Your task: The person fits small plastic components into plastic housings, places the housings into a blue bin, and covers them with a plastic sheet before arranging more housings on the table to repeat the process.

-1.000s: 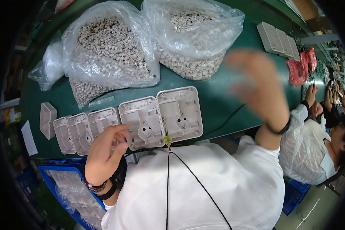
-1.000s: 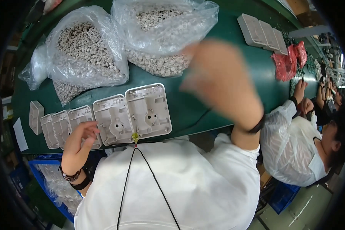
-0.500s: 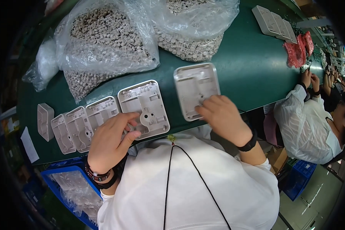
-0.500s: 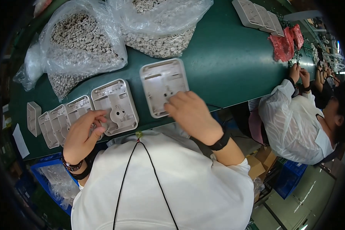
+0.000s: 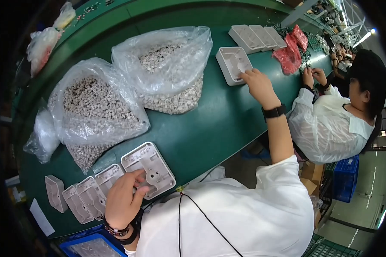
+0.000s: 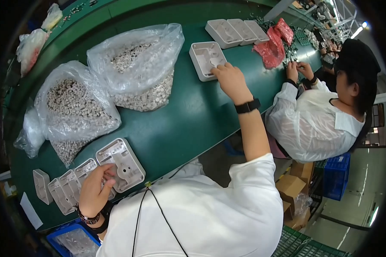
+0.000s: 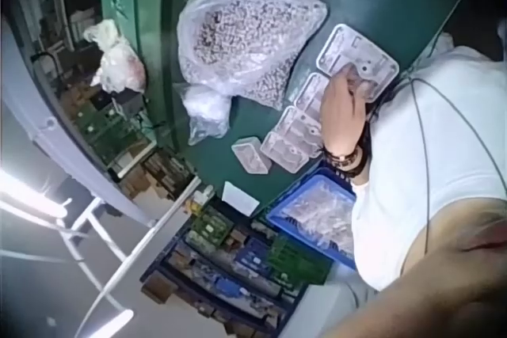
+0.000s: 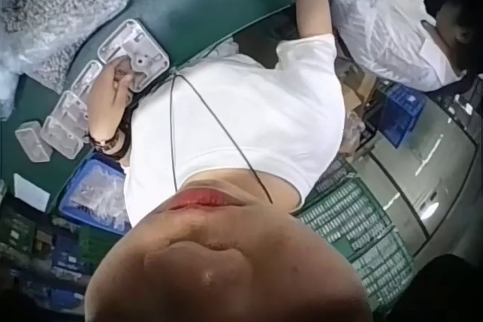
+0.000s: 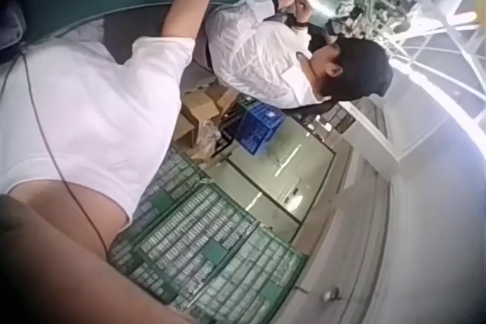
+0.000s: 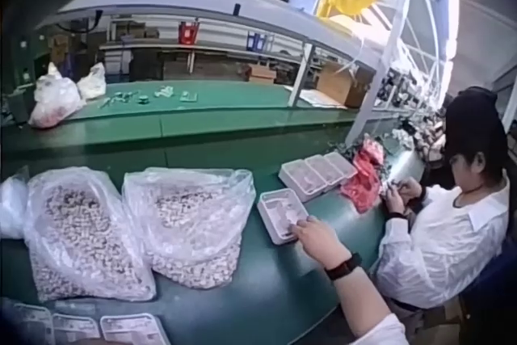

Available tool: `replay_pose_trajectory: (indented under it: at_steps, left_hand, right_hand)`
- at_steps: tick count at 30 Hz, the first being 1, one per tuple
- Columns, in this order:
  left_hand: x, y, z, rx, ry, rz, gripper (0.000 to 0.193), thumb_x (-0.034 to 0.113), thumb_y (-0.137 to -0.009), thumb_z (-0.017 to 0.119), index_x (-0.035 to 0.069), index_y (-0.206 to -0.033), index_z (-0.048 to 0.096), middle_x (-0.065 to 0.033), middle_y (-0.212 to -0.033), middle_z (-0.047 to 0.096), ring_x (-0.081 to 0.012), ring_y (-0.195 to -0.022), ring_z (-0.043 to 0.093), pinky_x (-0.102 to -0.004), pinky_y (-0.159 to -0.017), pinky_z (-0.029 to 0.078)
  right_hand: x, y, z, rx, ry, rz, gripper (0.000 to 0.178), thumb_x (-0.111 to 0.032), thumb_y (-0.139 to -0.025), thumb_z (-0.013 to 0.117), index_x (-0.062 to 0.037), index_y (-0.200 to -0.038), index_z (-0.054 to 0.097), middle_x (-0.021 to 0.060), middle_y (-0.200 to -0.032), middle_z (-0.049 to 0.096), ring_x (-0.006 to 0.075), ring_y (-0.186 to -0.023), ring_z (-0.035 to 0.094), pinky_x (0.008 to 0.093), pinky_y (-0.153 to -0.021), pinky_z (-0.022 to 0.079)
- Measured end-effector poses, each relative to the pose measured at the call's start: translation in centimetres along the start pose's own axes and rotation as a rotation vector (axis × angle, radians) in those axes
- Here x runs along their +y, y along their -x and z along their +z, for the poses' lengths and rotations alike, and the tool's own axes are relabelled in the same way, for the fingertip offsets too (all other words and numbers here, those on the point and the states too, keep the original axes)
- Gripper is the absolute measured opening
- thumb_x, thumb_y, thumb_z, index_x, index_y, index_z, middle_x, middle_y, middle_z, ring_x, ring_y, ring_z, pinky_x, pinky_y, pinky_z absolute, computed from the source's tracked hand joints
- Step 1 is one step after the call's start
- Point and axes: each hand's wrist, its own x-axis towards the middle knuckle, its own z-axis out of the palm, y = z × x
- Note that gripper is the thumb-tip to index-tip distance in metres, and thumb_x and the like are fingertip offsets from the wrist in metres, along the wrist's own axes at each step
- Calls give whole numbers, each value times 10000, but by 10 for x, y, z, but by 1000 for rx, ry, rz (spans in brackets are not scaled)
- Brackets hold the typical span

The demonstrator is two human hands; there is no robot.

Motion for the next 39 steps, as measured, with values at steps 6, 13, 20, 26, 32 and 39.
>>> replay_pose_trajectory:
  at_steps: [6, 13, 20, 26, 32, 39]
  left_hand:
    - [-15, 21, -9, 173, -9, -153, 316, 158, -792, 575, 12, -1067, 519, -121, -853, 577, -270, -764, 554, -345, -679, 437]
    - [-67, 86, -41, 687, -323, -556, 294, 194, -821, 564, 28, -1062, 535, -152, -927, 572, -306, -862, 548, -370, -739, 431]
    - [-150, 118, -16, 970, -700, -973, 453, 371, -842, 508, 71, -1179, 474, -218, -1134, 497, -381, -1025, 483, -426, -849, 404]
    - [-139, 91, -26, 759, -629, -1209, 567, 510, -836, 438, 148, -1270, 396, -243, -1234, 429, -413, -1106, 429, -490, -893, 370]
    - [-131, 83, -27, 656, -709, -1282, 580, 559, -832, 401, 182, -1273, 399, -224, -1262, 417, -409, -1105, 432, -497, -870, 378]
    - [-116, 87, -25, 588, -587, -1006, 492, 470, -864, 425, 151, -1238, 441, -161, -1143, 540, -340, -980, 535, -410, -823, 418]
  right_hand:
    - [31, -78, 39, 15, 78, -6, 240, -60, -765, 473, -135, -944, 613, 80, -863, 606, 258, -893, 562, 379, -728, 476]
    - [74, -94, 42, 41, 18, -49, 415, -52, -755, 571, -137, -1158, 520, 160, -1055, 543, 344, -980, 512, 417, -819, 429]
    - [-130, -9, -60, -22, -683, -370, 506, -91, -730, 624, -99, -1212, 471, 141, -1012, 534, 324, -916, 511, 384, -799, 405]
    - [-216, 29, -62, -489, -724, -554, 568, -248, -747, 609, -78, -1256, 422, 113, -925, 527, 292, -803, 505, 354, -729, 402]
    - [-229, 30, -59, -363, -801, -498, 532, -296, -769, 574, -115, -1250, 437, 94, -816, 523, 278, -741, 493, 352, -706, 395]
    - [-208, 41, -67, -364, -666, -414, 529, -307, -770, 585, -97, -1235, 444, 99, -787, 533, 285, -719, 509, 358, -699, 400]
